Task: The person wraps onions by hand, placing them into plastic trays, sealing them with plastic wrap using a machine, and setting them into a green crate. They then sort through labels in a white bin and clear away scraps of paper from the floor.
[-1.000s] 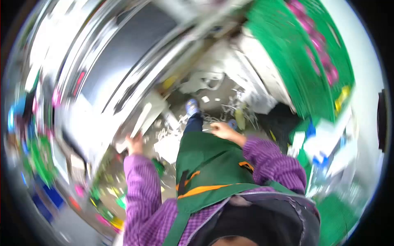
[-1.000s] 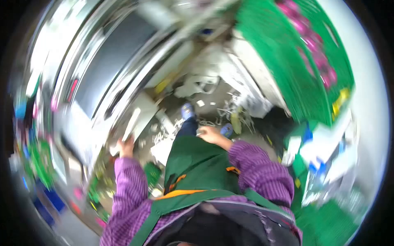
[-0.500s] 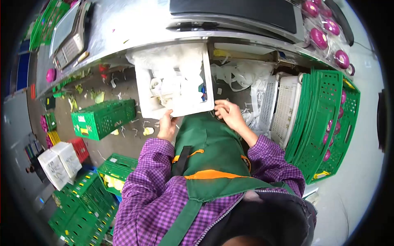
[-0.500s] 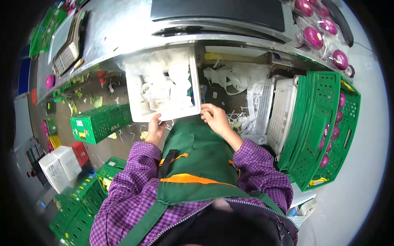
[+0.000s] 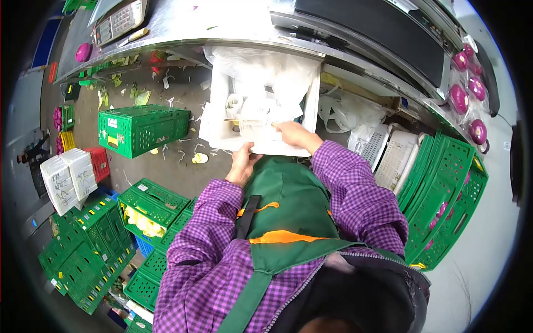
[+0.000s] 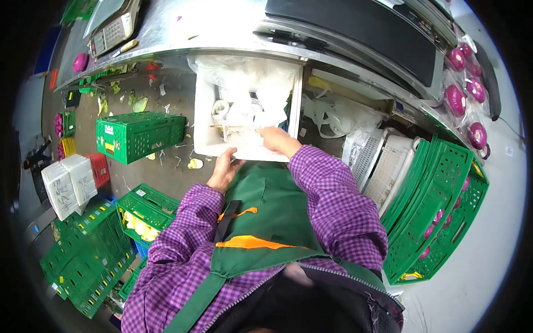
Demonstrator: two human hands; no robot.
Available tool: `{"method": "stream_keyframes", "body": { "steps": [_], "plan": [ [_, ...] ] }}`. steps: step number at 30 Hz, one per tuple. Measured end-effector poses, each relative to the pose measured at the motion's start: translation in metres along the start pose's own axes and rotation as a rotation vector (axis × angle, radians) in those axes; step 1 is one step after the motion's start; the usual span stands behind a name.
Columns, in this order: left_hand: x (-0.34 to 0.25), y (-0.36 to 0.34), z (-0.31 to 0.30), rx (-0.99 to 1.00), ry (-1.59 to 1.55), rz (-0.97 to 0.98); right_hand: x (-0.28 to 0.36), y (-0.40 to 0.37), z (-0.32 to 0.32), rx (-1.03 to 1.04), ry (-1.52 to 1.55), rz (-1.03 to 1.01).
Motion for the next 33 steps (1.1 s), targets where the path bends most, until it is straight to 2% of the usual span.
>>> {"method": "stream_keyframes", "body": {
  "steps": [1,3,5,9,11,13,15,17,19,20,23,25,31,33],
  "plan": [
    [0.002,0.002,-0.002,-0.003,-0.006,-0.007,-0.004,0.001,-0.011,-0.069,0.098,0.050],
    [0.004,0.008,-0.004,0.040,0.012,0.030,-0.009,0.009,-0.021,-0.072,0.158,0.038],
    [0.004,0.011,-0.005,0.033,0.010,0.017,-0.003,0.013,-0.050,-0.267,0.168,-0.042],
    [0.000,0.006,-0.003,0.002,0.007,-0.016,-0.001,0.016,-0.071,-0.214,0.177,-0.100],
    [0.000,0.009,-0.004,0.020,0.011,-0.015,0.000,0.007,-0.088,-0.354,0.265,-0.182],
    [0.003,0.011,-0.009,-0.012,0.035,-0.045,-0.002,-0.003,-0.099,-0.383,0.335,-0.173],
    [0.001,0.010,-0.007,0.029,0.046,-0.023,0.000,-0.022,-0.114,-0.451,0.612,-0.163],
    [-0.003,0.011,-0.006,0.022,0.019,-0.009,0.003,-0.037,-0.120,-0.503,0.603,-0.200],
    [-0.015,0.011,-0.006,0.006,0.047,-0.001,-0.005,-0.066,-0.121,-0.662,0.976,-0.263],
    [-0.024,0.011,-0.010,-0.022,0.070,0.008,0.000,-0.084,-0.122,-0.768,1.005,-0.357],
    [-0.067,0.024,-0.012,0.017,0.105,0.062,-0.013,-0.127,-0.093,-0.899,1.081,-0.314],
    [-0.095,0.040,-0.010,-0.004,0.123,0.100,-0.031,-0.143,-0.057,-0.902,1.126,-0.247],
    [-0.170,0.098,0.052,0.005,0.058,0.161,-0.076,-0.171,0.079,-0.699,1.250,0.079],
    [-0.197,0.104,0.080,0.058,-0.037,0.278,-0.082,-0.181,0.110,-0.667,1.242,0.140]
  ]
}}
Point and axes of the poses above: each hand's wrist, its own y-axis towards the middle knuckle, its own z-axis out of the palm, x = y × z, the point moved 8 cm from there along y, towards the middle knuckle, and after that the axes turned 13 degrees about y, right-handed, at the moved point
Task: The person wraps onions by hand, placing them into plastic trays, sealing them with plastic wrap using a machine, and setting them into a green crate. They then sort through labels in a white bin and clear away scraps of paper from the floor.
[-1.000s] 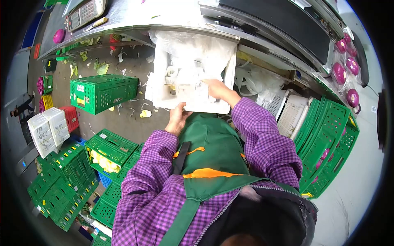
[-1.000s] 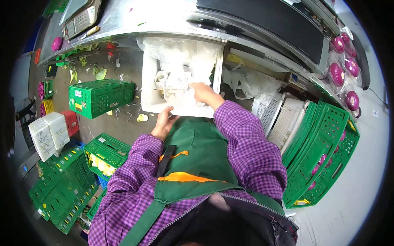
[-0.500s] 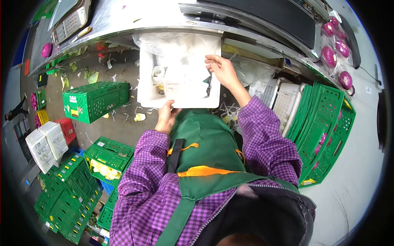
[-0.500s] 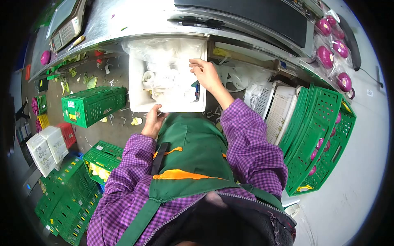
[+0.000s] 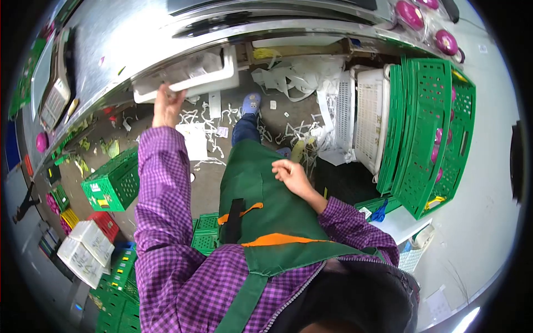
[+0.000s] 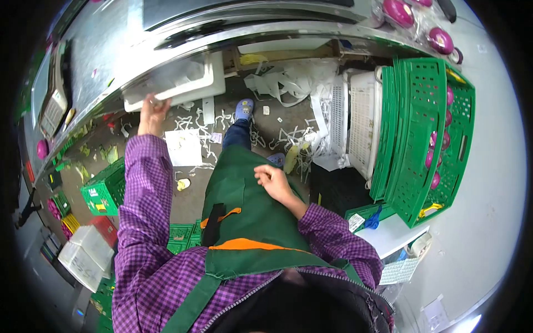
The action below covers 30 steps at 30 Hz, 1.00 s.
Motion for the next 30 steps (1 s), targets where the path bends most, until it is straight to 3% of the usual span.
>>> {"method": "stream_keyframes", "body": {
  "steps": [2,3,6,9,10,11,12,15,18,21,23,25,29,30],
  "plan": [
    [-0.008,0.041,0.016,-0.028,-0.165,0.033,-0.024,-0.009,-0.005,-0.009,-0.038,0.049],
    [-0.015,0.052,0.028,0.129,-0.132,0.068,-0.036,-0.011,-0.009,-0.024,-0.047,0.070],
    [-0.010,0.069,0.039,0.267,0.113,0.109,-0.054,-0.012,-0.012,-0.041,-0.044,0.131],
    [0.014,0.050,0.025,0.157,0.376,0.133,-0.065,-0.008,-0.014,-0.076,-0.033,0.105],
    [0.032,0.070,0.011,0.382,0.604,0.260,-0.070,-0.007,-0.014,-0.085,-0.011,0.102],
    [0.054,0.059,0.000,0.243,0.379,0.070,-0.075,-0.007,-0.014,-0.092,0.020,0.102],
    [0.078,0.063,-0.008,0.395,0.462,0.044,-0.080,-0.008,-0.015,-0.107,0.052,0.100],
    [0.136,0.047,-0.024,0.242,0.909,-0.045,-0.099,-0.004,-0.024,-0.130,0.109,0.106],
    [0.190,0.038,0.010,0.335,1.226,-0.123,-0.122,0.007,-0.048,-0.227,0.133,0.102],
    [0.246,0.044,0.083,0.649,1.658,0.083,-0.144,0.022,-0.077,-0.381,0.304,0.102],
    [0.292,0.055,0.146,0.868,1.876,0.414,-0.163,0.049,-0.099,-0.478,0.433,0.069],
    [0.326,0.018,0.231,1.021,2.059,0.702,-0.172,0.069,-0.119,-0.541,0.480,-0.033],
    [0.428,0.026,0.347,1.121,1.889,1.237,-0.212,0.114,-0.139,-0.611,0.473,-0.136],
    [0.452,0.021,0.378,1.128,1.913,1.254,-0.210,0.117,-0.149,-0.629,0.491,-0.159]
  ]
}}
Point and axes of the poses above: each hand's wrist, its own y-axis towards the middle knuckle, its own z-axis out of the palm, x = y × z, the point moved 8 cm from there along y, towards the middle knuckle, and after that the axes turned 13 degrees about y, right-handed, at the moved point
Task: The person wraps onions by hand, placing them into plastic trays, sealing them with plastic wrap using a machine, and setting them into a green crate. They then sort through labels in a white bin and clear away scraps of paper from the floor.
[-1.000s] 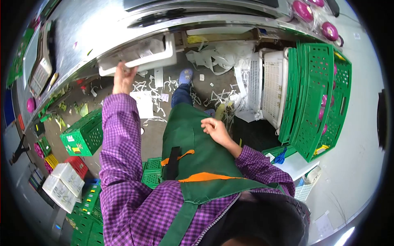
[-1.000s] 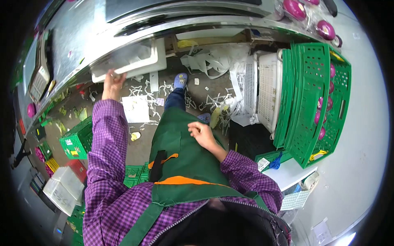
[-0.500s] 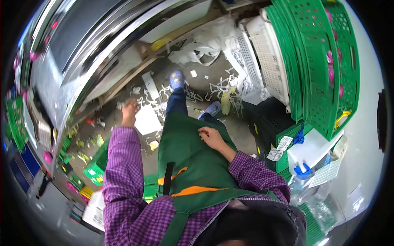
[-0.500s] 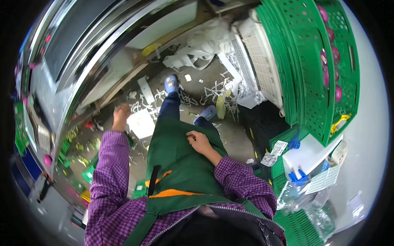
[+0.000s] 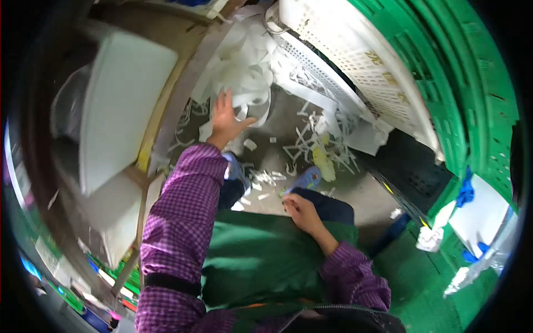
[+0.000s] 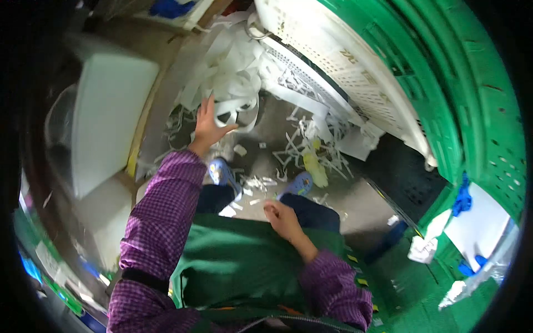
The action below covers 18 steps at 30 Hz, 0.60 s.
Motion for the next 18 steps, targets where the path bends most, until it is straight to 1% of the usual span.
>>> {"method": "stream_keyframes", "body": {
  "steps": [2,4,6,8,10,11,12,13,14,15,17,18],
  "plan": [
    [-0.024,0.065,0.012,-0.058,0.125,0.049,0.005,0.015,-0.004,0.070,-0.133,0.099],
    [-0.035,0.124,0.019,-0.101,0.209,0.069,0.015,0.033,-0.010,0.146,-0.112,0.196],
    [-0.033,0.178,0.030,-0.148,0.359,0.004,0.034,0.043,-0.019,0.102,0.008,0.090],
    [-0.021,0.225,0.048,-0.152,0.388,-0.005,0.045,0.051,-0.028,0.120,0.142,0.103],
    [-0.008,0.260,0.070,-0.155,0.415,-0.021,0.047,0.057,-0.035,0.121,0.132,0.080],
    [0.004,0.275,0.095,-0.110,0.346,-0.003,0.048,0.063,-0.037,0.123,0.121,0.078],
    [0.016,0.283,0.121,-0.059,0.276,0.011,0.052,0.068,-0.037,0.127,0.120,0.072],
    [0.023,0.286,0.149,-0.023,0.249,0.096,0.058,0.072,-0.033,0.170,0.099,0.079],
    [0.029,0.281,0.176,-0.030,0.219,0.154,0.059,0.075,-0.029,0.212,0.079,0.086],
    [0.029,0.269,0.199,-0.036,0.188,0.214,0.064,0.079,-0.026,0.258,0.003,0.010],
    [0.026,0.238,0.235,0.012,0.049,-0.012,0.070,0.084,-0.021,0.273,0.002,0.012],
    [0.008,0.206,0.247,-0.216,0.120,0.198,0.075,0.086,-0.018,0.290,-0.001,0.013]
  ]
}}
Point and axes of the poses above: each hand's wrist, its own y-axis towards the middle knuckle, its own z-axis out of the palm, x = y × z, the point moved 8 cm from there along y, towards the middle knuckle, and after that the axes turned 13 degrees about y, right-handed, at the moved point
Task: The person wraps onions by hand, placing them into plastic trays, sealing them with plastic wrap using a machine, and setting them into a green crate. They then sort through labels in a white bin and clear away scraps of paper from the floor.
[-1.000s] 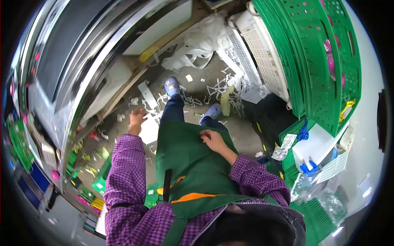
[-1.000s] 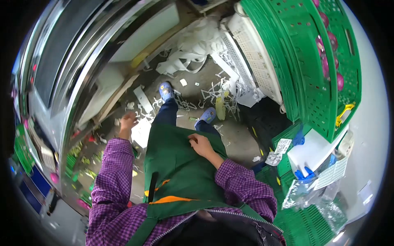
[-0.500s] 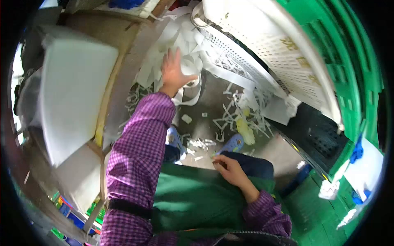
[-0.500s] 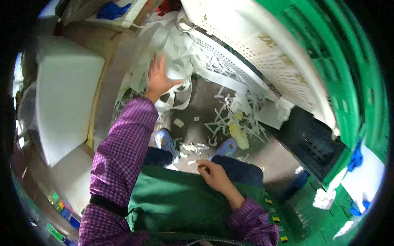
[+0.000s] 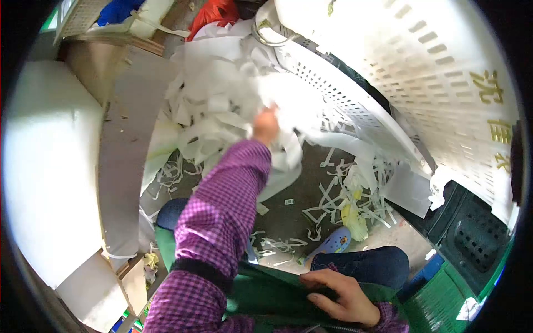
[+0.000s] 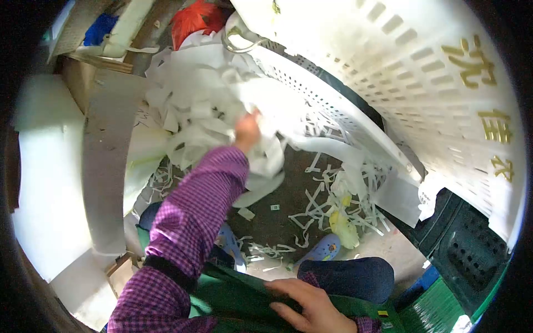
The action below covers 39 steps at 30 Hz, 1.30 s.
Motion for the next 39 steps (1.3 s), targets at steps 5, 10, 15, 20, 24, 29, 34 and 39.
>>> {"method": "stream_keyframes", "body": {
  "steps": [5,10,15,20,24,29,34,39],
  "plan": [
    [-0.148,-0.155,0.020,0.726,-0.430,0.539,0.006,0.005,0.009,0.026,0.015,0.029],
    [-0.214,-0.217,-0.006,0.824,-0.537,0.856,-0.008,0.002,0.010,0.029,0.077,0.108],
    [-0.161,-0.126,-0.007,0.538,-0.415,0.515,0.002,-0.005,0.006,0.070,0.076,-0.133],
    [-0.052,-0.015,-0.048,0.022,-0.140,0.246,0.001,-0.010,0.004,0.069,0.056,-0.226],
    [0.009,0.057,-0.116,-0.234,0.315,-0.025,-0.006,-0.015,0.003,0.082,0.058,-0.201],
    [0.065,0.101,-0.091,0.007,0.215,-0.160,-0.017,-0.017,0.002,0.070,0.048,-0.147],
    [0.009,0.073,-0.012,0.235,-0.081,0.131,-0.020,-0.015,-0.001,0.045,0.033,-0.118],
    [-0.119,-0.027,0.067,0.607,-0.287,0.665,-0.005,-0.012,0.001,0.077,0.001,-0.217]
  ]
}}
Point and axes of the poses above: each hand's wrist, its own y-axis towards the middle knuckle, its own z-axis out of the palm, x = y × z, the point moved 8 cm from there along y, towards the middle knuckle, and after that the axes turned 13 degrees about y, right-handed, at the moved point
